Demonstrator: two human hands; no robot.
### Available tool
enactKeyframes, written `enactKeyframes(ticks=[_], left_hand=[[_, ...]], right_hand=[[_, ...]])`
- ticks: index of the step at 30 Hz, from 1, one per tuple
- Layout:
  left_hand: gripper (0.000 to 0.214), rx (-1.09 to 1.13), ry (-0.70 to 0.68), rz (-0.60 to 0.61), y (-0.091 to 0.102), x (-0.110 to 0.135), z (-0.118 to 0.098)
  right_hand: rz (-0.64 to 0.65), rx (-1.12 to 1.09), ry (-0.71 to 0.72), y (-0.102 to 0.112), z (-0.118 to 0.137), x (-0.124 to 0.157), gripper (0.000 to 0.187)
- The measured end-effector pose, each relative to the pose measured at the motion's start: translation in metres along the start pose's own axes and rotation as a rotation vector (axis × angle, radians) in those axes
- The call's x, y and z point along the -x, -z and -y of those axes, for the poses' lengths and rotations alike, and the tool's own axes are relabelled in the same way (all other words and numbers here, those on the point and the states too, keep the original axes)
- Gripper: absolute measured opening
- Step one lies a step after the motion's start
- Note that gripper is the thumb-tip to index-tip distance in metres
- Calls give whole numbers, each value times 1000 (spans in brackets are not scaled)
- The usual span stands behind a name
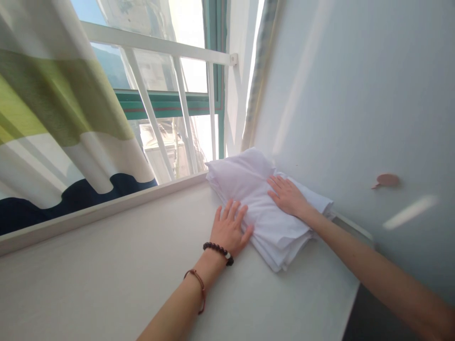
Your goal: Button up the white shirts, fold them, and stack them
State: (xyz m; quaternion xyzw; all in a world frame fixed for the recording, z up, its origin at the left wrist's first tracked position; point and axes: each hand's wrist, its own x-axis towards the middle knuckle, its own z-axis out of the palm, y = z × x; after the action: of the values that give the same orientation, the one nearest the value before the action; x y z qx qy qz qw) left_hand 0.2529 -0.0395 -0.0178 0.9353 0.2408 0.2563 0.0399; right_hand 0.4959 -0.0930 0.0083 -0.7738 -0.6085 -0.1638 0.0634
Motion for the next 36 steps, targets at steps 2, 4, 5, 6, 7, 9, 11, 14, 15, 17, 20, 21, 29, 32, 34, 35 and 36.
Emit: enactKeyframes(ticks=[2, 4, 5, 6, 7, 9, 11, 14, 15, 17, 20, 21, 29, 32, 34, 35, 36], left_hand=[[44, -2, 7, 1, 4, 4, -1], [34, 7, 6, -35, 11, -1, -4], [31, 15, 6, -58, 15, -7, -5], [29, 25, 8, -83, 19, -17, -6], [29, 34, 13, -103, 21, -29, -5], [36, 38, 35, -118, 23, -57, -1], [45, 2, 85, -64, 19, -86, 9], [48, -75, 222, 24, 5, -111, 31], [50, -91, 264, 51, -1, -112, 39], [59, -110, 358, 92, -10, -106, 55], [78, -101, 485, 108, -18, -86, 75], [83, -90, 502, 121, -19, -81, 81], [66, -102, 348, -35, 0, -75, 75], [43, -33, -44, -70, 10, -63, 44], [46, 67, -148, 66, 10, -49, 25], [53, 102, -137, 124, 8, -41, 19], [59, 126, -137, 158, 5, -34, 15]], right_hand=[[-11, 35, 5, -7, -1, 9, 50], [14, 22, 3, -3, 1, 11, 48], [35, 1, 7, 2, 4, 8, 47], [50, -19, 16, 9, 8, 2, 47], [53, -44, 29, 16, 13, -7, 46], [17, -78, 50, 29, 24, -31, 48], [-40, -153, 33, 32, 36, -59, 48], [-31, -181, -18, 19, 46, -95, 50], [-14, -180, -21, 10, 46, -102, 49], [14, -183, -15, -8, 44, -107, 48], [-33, -174, -23, -31, 40, -99, 48], [-67, -159, -33, -35, 39, -96, 49], [0, -76, -56, -12, 39, -123, 53], [-4, -74, 11, -12, 35, -138, 56], [25, -74, 60, -20, 31, -140, 54], [34, -73, 72, -26, 29, -139, 54], [33, -73, 79, -31, 27, -137, 54]])
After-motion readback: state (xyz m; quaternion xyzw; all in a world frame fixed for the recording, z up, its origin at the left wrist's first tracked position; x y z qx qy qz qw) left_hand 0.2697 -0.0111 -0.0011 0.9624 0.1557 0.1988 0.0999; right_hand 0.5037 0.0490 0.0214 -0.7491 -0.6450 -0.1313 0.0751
